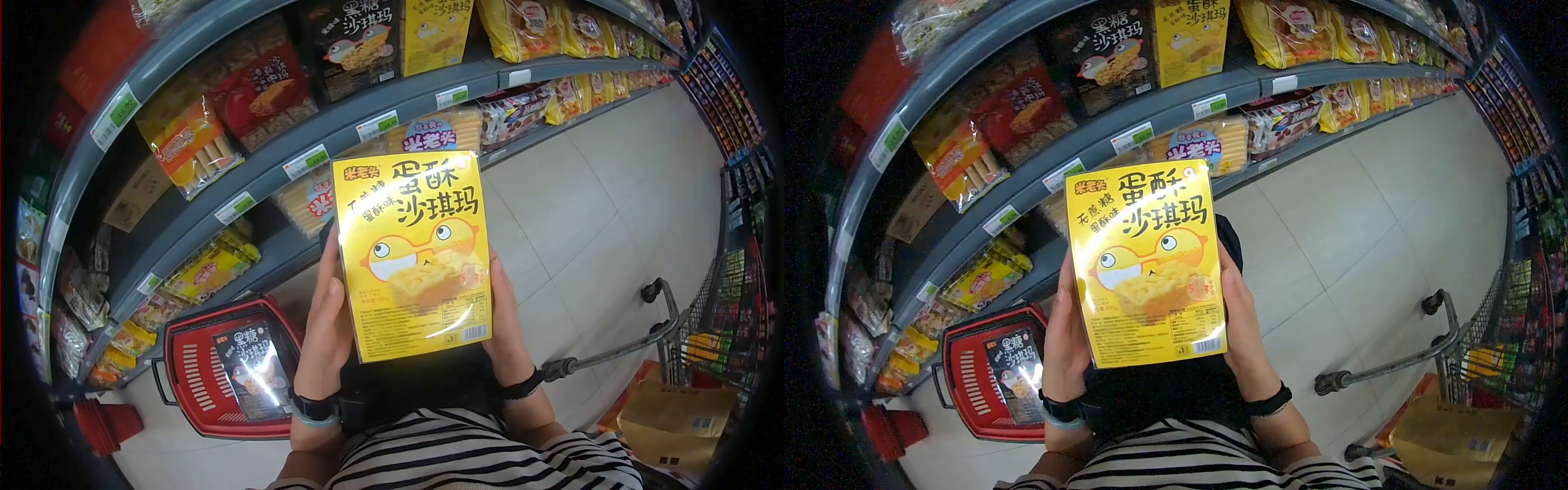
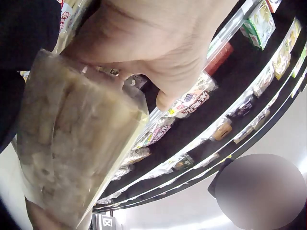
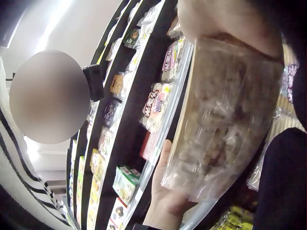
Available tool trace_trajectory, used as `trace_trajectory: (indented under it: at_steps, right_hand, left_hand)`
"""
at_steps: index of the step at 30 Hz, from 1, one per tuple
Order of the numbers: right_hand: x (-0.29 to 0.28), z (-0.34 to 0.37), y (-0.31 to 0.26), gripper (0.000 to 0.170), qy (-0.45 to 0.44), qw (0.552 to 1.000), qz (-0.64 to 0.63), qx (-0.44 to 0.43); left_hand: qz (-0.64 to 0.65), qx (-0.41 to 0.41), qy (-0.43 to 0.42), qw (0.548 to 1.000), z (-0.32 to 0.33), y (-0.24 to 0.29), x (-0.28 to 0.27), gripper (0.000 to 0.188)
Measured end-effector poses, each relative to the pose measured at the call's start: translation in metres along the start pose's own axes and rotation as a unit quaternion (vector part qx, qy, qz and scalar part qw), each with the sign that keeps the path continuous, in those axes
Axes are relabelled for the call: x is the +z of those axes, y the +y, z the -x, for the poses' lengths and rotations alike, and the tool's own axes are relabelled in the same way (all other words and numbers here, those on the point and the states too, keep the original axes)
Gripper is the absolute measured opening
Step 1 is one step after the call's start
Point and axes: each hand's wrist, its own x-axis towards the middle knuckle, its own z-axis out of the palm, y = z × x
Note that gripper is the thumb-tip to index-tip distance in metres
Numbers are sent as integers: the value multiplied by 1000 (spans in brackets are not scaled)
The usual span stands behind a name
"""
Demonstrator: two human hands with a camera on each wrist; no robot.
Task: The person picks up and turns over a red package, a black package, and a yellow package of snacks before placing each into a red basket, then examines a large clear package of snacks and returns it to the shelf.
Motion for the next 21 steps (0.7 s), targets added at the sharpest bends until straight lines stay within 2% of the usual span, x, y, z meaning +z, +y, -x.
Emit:
trace_trajectory:
  at_steps: [2, 4, 5, 7, 8, 10, 11, 13, 14, 15, 16, 17, 18, 19, 20, 21]
  right_hand:
    - [2, 1, -1, 57, -1, 1000, -8, -3]
    - [7, 3, -2, 53, 25, 996, 41, -75]
    - [3, 5, -2, 53, 22, 996, 41, -76]
    - [-6, 8, -3, 47, -27, 941, 261, -212]
    - [-2, 9, -8, 47, -29, 941, 260, -214]
    - [12, 16, -24, 46, -126, 902, 335, -242]
    - [15, 16, -28, 52, -157, 895, 344, -239]
    - [22, 16, -24, 54, -161, 903, 320, -237]
    - [25, 16, -21, 56, -166, 911, 298, -233]
    - [25, 15, -17, 66, -175, 903, 306, -246]
    - [26, 15, -14, 66, -177, 903, 305, -245]
    - [27, 16, -12, 73, -178, 912, 298, -217]
    - [28, 17, -9, 80, -179, 921, 290, -189]
    - [28, 16, -5, 86, -184, 919, 290, -194]
    - [28, 15, -3, 86, -186, 919, 289, -192]
    - [28, 14, -1, 87, -186, 923, 289, -173]
  left_hand:
    - [-3, -2, -6, 1000, 0, 0, 2, 79]
    - [6, -17, 12, 1000, 0, 0, 3, 72]
    - [5, -14, 12, 1000, -1, -3, -1, 72]
    - [52, -89, 67, 992, -8, -24, -24, 53]
    - [99, -109, 62, 987, -11, -39, -39, 48]
    - [102, -136, 48, 984, -15, -57, -57, 49]
    - [100, -135, 47, 985, -16, -69, -66, 49]
    - [219, -179, 9, 959, -16, -89, -79, 59]
    - [218, -180, 11, 959, -18, -96, -84, 59]
    - [205, -186, -9, 961, -21, -100, -85, 65]
    - [193, -192, -27, 962, -25, -105, -89, 71]
    - [219, -213, -23, 952, -30, -114, -97, 77]
    - [220, -212, -20, 952, -31, -110, -94, 77]
    - [247, -200, -19, 948, -31, -106, -88, 68]
    - [274, -189, -20, 943, -32, -103, -86, 61]
    - [289, -186, -49, 938, -34, -104, -89, 63]
